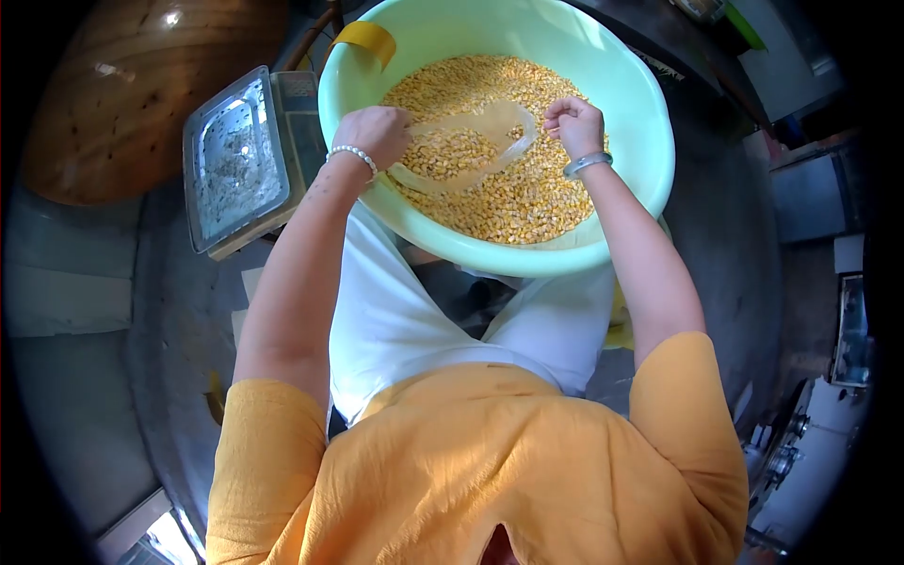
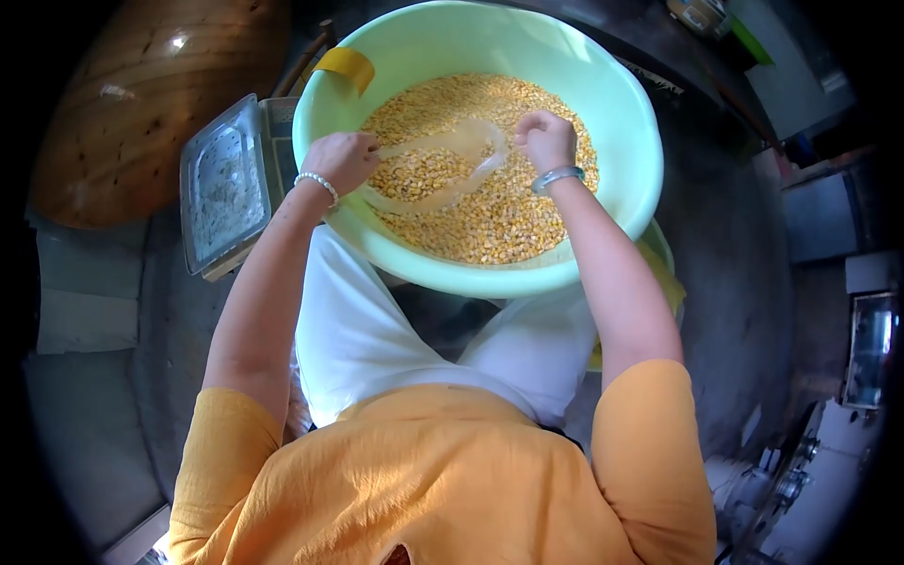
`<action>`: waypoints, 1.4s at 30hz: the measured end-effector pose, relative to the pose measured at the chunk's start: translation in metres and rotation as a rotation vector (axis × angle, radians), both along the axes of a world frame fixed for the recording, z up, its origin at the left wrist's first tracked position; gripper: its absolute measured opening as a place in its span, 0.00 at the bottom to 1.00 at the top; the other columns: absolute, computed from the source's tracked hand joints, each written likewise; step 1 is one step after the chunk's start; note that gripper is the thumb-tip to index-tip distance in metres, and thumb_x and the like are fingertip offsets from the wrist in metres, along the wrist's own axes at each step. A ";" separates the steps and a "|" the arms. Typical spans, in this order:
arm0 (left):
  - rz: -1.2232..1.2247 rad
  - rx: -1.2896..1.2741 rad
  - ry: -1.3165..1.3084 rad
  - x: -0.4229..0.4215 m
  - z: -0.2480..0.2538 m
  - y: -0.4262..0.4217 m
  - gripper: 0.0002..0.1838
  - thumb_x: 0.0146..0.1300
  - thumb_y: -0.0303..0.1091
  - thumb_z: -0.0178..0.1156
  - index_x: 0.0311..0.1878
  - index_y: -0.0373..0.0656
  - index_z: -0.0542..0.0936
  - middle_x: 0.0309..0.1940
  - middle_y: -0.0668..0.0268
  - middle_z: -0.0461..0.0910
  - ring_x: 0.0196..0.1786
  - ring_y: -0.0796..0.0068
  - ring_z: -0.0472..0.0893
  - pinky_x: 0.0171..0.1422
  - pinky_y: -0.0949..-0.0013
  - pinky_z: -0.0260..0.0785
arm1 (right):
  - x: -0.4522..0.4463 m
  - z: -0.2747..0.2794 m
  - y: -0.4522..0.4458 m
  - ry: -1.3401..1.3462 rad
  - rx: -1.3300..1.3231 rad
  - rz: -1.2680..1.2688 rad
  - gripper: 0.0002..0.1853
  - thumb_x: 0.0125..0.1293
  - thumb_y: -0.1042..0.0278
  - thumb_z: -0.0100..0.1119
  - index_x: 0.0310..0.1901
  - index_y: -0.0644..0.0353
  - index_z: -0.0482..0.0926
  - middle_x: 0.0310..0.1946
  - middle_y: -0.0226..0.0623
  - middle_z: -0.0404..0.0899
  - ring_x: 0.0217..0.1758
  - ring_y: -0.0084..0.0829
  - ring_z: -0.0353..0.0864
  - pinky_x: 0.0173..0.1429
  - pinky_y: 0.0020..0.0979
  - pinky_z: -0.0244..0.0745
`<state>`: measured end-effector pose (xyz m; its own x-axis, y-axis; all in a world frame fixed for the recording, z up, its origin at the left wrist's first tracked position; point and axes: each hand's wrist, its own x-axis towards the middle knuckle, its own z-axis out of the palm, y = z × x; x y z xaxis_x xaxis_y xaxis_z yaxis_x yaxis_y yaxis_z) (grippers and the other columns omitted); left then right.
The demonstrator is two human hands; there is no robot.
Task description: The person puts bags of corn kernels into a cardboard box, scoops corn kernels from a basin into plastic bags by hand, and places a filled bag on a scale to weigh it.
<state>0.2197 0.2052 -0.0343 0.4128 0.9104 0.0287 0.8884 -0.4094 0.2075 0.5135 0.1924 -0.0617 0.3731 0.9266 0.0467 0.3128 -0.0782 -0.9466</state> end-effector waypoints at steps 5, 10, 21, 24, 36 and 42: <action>-0.001 0.001 0.049 0.001 0.001 0.000 0.09 0.55 0.38 0.55 0.31 0.46 0.81 0.26 0.60 0.80 0.32 0.64 0.79 0.40 0.65 0.71 | 0.038 -0.073 0.010 -0.664 -0.391 0.137 0.11 0.52 0.67 0.56 0.37 0.60 0.80 0.34 0.42 0.80 0.40 0.37 0.79 0.46 0.33 0.74; -0.002 0.023 0.060 0.000 -0.002 0.002 0.10 0.56 0.38 0.54 0.31 0.46 0.81 0.26 0.61 0.80 0.31 0.66 0.79 0.40 0.65 0.71 | -0.008 -0.072 -0.009 -0.832 -0.591 0.475 0.16 0.56 0.59 0.56 0.43 0.59 0.78 0.43 0.46 0.78 0.46 0.40 0.77 0.52 0.36 0.71; -0.008 0.017 0.056 0.000 -0.002 0.002 0.10 0.56 0.39 0.53 0.32 0.45 0.81 0.26 0.61 0.80 0.32 0.64 0.79 0.41 0.64 0.71 | -0.032 -0.074 -0.022 -0.916 -0.754 0.635 0.22 0.57 0.53 0.54 0.46 0.64 0.77 0.46 0.50 0.76 0.50 0.44 0.76 0.55 0.37 0.69; -0.010 0.013 0.056 -0.001 -0.002 0.003 0.11 0.57 0.39 0.53 0.33 0.45 0.81 0.26 0.60 0.80 0.32 0.64 0.79 0.41 0.64 0.71 | -0.034 -0.071 -0.023 -0.949 -0.786 0.648 0.22 0.57 0.53 0.54 0.45 0.64 0.77 0.45 0.51 0.77 0.49 0.44 0.76 0.55 0.37 0.70; -0.001 -0.014 0.057 0.000 0.001 0.002 0.11 0.57 0.41 0.53 0.32 0.45 0.81 0.27 0.60 0.80 0.33 0.64 0.79 0.42 0.64 0.71 | -0.014 -0.061 -0.022 -1.174 -0.745 0.683 0.17 0.59 0.58 0.53 0.40 0.65 0.79 0.42 0.49 0.78 0.47 0.44 0.78 0.51 0.38 0.72; -0.003 0.012 0.043 -0.002 -0.007 0.005 0.12 0.57 0.40 0.53 0.28 0.43 0.80 0.26 0.60 0.79 0.32 0.64 0.79 0.40 0.62 0.71 | -0.009 -0.012 -0.016 -1.094 -0.683 0.747 0.15 0.57 0.60 0.53 0.35 0.64 0.80 0.33 0.46 0.80 0.34 0.42 0.79 0.42 0.38 0.74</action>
